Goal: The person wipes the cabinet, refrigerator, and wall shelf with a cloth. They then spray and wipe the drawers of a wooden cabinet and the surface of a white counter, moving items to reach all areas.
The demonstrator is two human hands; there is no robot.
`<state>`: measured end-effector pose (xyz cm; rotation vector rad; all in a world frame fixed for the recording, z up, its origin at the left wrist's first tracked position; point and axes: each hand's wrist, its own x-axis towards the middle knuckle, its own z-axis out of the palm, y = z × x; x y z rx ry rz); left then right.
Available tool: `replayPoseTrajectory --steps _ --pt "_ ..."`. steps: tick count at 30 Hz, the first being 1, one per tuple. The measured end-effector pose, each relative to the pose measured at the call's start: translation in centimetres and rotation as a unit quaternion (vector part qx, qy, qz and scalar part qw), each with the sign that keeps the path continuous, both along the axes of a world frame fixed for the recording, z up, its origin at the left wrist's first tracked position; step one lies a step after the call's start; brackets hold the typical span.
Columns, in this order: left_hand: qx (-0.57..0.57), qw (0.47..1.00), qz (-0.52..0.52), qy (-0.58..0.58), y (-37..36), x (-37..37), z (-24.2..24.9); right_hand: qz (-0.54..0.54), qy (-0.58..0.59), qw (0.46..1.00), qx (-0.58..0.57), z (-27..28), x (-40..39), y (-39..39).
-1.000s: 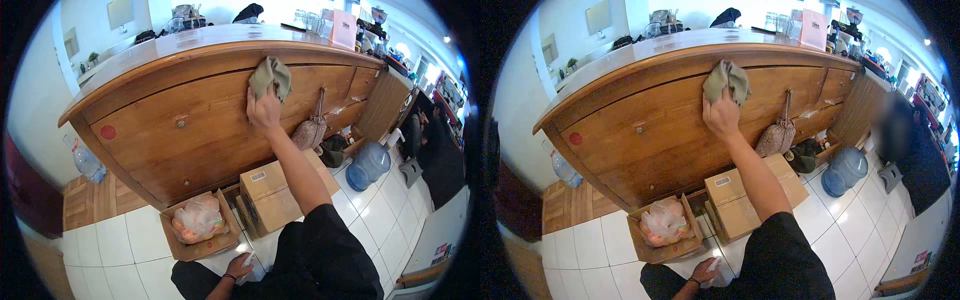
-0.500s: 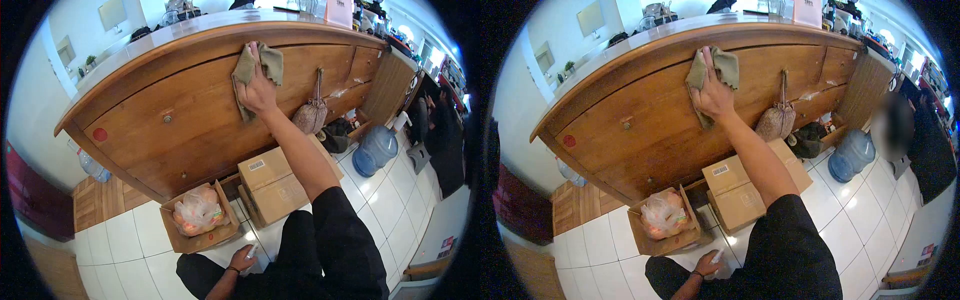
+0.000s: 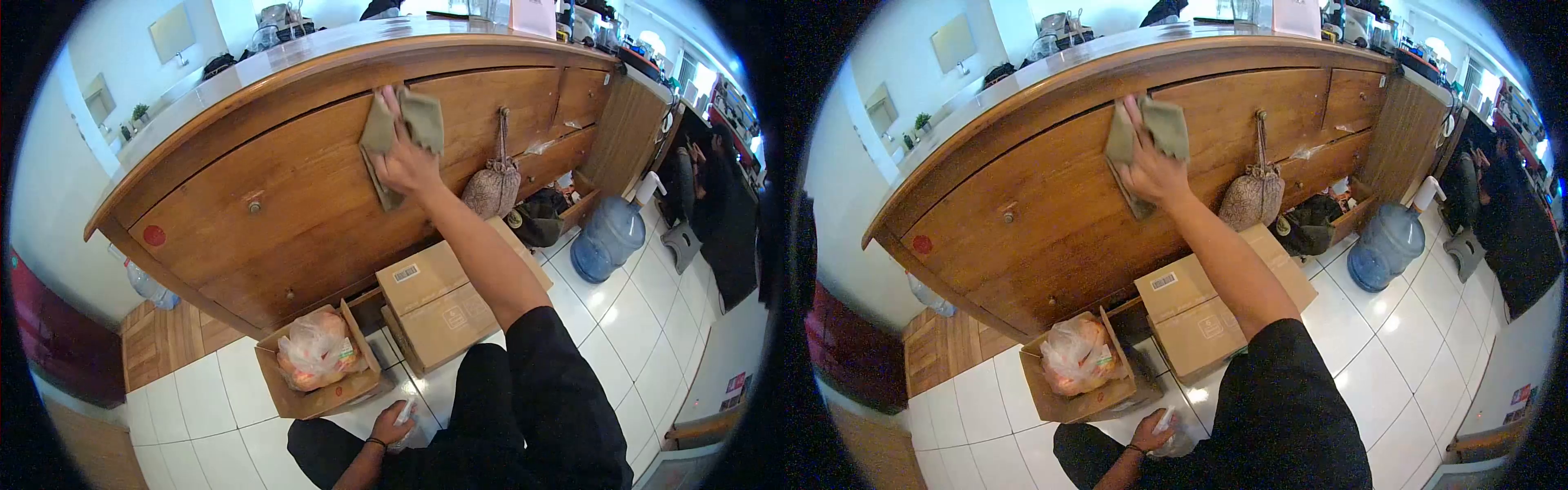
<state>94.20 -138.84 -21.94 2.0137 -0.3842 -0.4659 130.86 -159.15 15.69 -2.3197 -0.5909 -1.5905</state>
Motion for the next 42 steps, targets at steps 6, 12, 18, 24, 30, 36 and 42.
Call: replayPoseTrajectory --steps 6,12,18,24,30,36,42 --pt "0.207 0.970 0.021 -0.124 -1.2 0.4 0.1 0.056 0.084 0.991 0.083 -2.3 -0.4 1.1" --pt "0.258 0.963 0.026 -0.080 -2.5 1.3 -1.4 0.020 0.391 0.920 0.000 -8.9 -4.2 -0.8" --pt "0.214 0.971 0.023 -0.108 -4.4 1.3 -6.1 -0.002 0.381 0.922 -0.065 -11.9 -4.2 -2.6" --pt "0.205 0.971 0.073 -0.097 -5.1 1.0 -10.8 0.009 0.279 0.952 -0.125 -11.7 -6.0 -3.4" --pt "0.151 0.987 0.022 0.053 -5.0 0.9 -9.4 -0.003 0.279 0.959 -0.048 -9.9 -8.7 -1.6" --pt "0.154 0.975 0.077 -0.142 -6.6 -1.2 -13.2 0.013 0.220 0.975 -0.026 -4.9 -12.8 -1.1" --pt "0.176 0.981 0.068 -0.034 -7.3 -1.4 -13.4 0.104 0.188 0.977 0.020 -1.9 -13.3 -2.1"
